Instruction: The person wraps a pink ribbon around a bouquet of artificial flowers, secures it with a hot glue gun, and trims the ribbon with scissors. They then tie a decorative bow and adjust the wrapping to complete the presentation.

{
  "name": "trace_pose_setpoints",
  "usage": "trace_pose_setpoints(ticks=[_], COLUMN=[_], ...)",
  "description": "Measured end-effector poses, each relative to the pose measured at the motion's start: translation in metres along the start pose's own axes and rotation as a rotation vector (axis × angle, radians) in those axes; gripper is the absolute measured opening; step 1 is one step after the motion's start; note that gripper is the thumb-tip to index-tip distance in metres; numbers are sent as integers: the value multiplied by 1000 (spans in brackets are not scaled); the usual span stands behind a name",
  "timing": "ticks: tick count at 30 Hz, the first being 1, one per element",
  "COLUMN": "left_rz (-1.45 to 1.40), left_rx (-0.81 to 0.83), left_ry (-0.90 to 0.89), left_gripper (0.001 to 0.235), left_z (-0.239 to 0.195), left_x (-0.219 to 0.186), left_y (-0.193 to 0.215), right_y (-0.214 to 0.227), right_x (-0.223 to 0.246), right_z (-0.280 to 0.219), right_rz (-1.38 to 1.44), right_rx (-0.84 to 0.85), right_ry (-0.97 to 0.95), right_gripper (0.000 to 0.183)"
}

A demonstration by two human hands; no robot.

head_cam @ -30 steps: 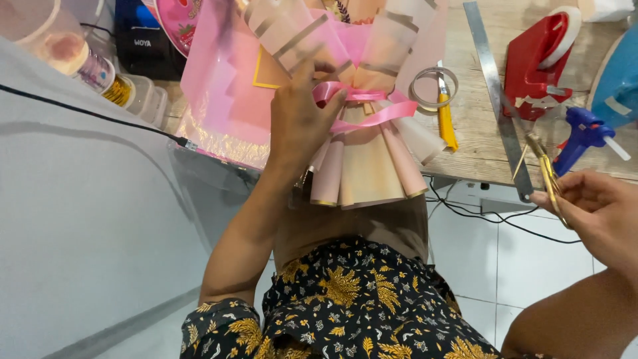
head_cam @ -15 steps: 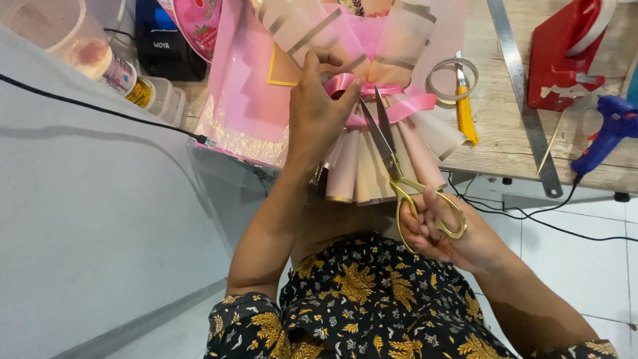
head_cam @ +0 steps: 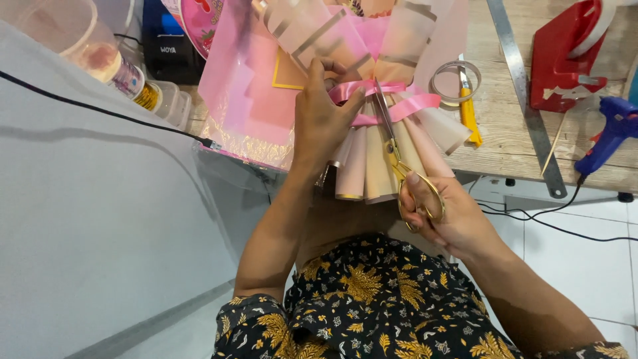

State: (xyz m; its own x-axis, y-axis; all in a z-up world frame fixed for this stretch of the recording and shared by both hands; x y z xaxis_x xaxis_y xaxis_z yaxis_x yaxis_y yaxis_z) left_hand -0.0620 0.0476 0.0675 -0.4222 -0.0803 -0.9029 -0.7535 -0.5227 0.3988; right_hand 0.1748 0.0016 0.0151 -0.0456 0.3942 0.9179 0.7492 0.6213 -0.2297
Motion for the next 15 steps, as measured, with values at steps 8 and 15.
trace_pose_setpoints(ticks=[8,15], left_rz=[-56,-84], left_rx=[6,10], left_ry=[-3,-29], left_gripper=[40,44], left_z=[0,0], left_x=[-3,2], left_y=[1,0], right_y=[2,3], right_x=[-2,-3], right_z=[1,1], right_rz=[-51,-77], right_rx=[-81,-78], right_ry=[-42,-32], right_gripper=[56,55])
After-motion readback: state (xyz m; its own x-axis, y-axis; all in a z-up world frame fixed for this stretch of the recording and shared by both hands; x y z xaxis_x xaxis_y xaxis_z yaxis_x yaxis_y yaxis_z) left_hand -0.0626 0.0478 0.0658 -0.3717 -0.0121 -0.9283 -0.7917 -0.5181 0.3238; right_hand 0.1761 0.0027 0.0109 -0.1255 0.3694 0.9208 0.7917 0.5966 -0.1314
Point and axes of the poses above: each hand's wrist, its own z-axis towards the middle knuckle, its own y-axis out of the back of the hand, x = y × z, the point moved 8 cm from there along z, towards the middle knuckle, and after that the axes turned 3 degrees about y, right-handed, at the moved point
